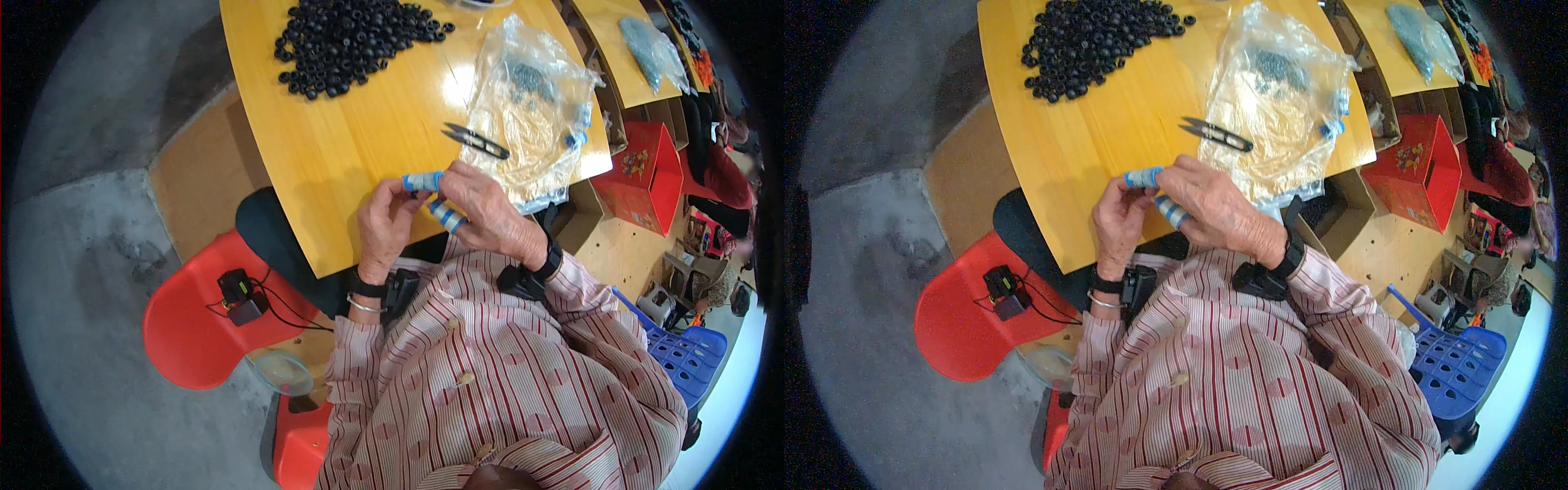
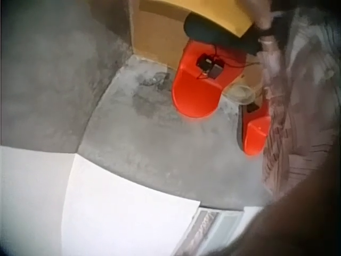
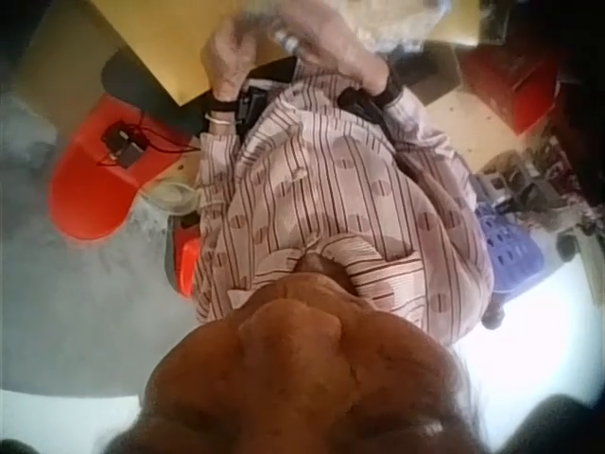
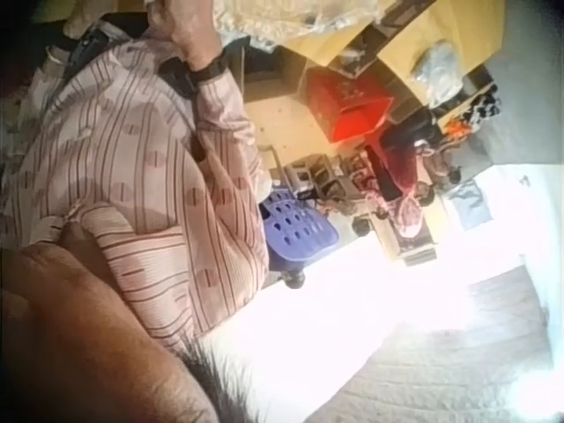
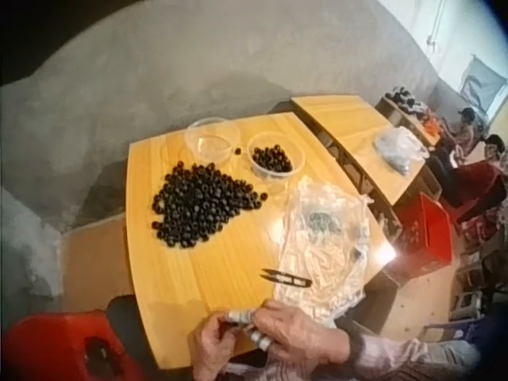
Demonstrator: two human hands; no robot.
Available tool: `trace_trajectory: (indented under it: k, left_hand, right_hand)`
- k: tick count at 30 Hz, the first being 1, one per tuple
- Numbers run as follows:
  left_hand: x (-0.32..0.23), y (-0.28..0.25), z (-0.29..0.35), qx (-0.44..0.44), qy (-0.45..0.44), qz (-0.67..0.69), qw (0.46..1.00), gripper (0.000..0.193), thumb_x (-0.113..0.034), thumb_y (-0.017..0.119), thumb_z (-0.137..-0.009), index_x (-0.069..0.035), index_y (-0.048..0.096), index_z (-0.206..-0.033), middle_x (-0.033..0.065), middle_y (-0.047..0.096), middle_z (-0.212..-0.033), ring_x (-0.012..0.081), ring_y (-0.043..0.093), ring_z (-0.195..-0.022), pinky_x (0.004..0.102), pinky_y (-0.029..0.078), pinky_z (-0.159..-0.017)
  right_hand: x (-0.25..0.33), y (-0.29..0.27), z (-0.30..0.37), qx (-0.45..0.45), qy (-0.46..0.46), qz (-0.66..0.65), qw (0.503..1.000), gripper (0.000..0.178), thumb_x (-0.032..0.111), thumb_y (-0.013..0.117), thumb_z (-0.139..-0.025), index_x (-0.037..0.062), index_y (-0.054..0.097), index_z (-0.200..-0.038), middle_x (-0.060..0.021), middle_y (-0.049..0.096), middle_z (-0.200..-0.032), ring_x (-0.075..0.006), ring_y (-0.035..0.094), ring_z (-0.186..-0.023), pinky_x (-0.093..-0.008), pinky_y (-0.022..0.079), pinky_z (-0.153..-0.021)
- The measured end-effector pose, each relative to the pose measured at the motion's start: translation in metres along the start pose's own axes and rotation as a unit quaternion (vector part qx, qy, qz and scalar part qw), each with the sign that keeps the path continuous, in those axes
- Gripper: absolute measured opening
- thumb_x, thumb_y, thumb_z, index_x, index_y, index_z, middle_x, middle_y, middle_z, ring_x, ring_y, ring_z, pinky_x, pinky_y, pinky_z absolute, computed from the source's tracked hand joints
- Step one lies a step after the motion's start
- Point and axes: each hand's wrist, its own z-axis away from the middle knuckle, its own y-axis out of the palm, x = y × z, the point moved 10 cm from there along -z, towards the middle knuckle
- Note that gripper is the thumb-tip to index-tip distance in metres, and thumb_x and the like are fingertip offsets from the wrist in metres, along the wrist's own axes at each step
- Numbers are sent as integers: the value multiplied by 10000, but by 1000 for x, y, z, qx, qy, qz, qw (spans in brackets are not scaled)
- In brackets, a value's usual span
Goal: The person assembles small black components by hand, inserting and attaching small parts to each piece.
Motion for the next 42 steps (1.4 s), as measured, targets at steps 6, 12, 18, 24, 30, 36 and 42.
trace_trajectory:
  k: [6,12,18,24,30,36,42]
  left_hand:
    - [2,2,0,11,-7,33,999,164,81,577,-785,17,547,-932,94,655,-819,161,648,-765,265,510,-695]
    - [2,-3,2,7,-16,-16,1000,155,33,635,-777,-4,577,-915,70,631,-774,155,614,-713,257,489,-676]
    - [3,-1,1,13,-13,-4,1000,163,-21,670,-777,-10,592,-920,64,627,-774,150,603,-696,257,477,-651]
    - [-1,0,1,8,0,-2,1000,145,-36,672,-787,-8,597,-908,56,628,-785,139,590,-692,251,473,-650]
    - [-1,0,1,8,1,2,1000,140,-40,671,-790,-13,599,-907,49,625,-784,133,583,-694,247,470,-653]
    - [4,0,2,11,-8,-1,1000,140,-30,666,-786,-12,598,-907,53,630,-783,138,593,-703,252,474,-661]
    - [7,-5,3,-18,-24,36,999,168,-18,659,-798,-6,579,-945,51,627,-799,115,595,-734,242,479,-693]
  right_hand:
    - [3,-1,-3,-1,-9,-14,1000,229,8,593,-728,17,483,-930,-123,542,-825,-331,535,-806,-410,460,-668]
    - [-34,-27,-27,-72,65,-32,995,310,21,572,-795,36,539,-1103,-95,586,-874,-267,583,-782,-350,488,-687]
    - [-78,-49,-89,-143,55,9,988,372,-4,558,-759,78,529,-1121,-89,602,-884,-296,574,-830,-377,481,-720]
    - [-88,-29,-128,-102,2,104,989,394,-84,512,-647,59,481,-1013,-69,600,-990,-308,542,-913,-382,477,-783]
    - [-96,-19,-135,-79,5,129,988,382,-82,524,-643,56,459,-993,-55,594,-952,-312,534,-911,-405,470,-763]
    - [-99,-18,-119,-102,-19,108,989,347,-34,557,-707,77,469,-1023,-92,583,-881,-318,552,-867,-415,470,-714]
    - [-93,-24,-78,-76,107,-14,991,285,-8,564,-777,53,473,-1041,-107,620,-901,-306,621,-832,-374,505,-715]
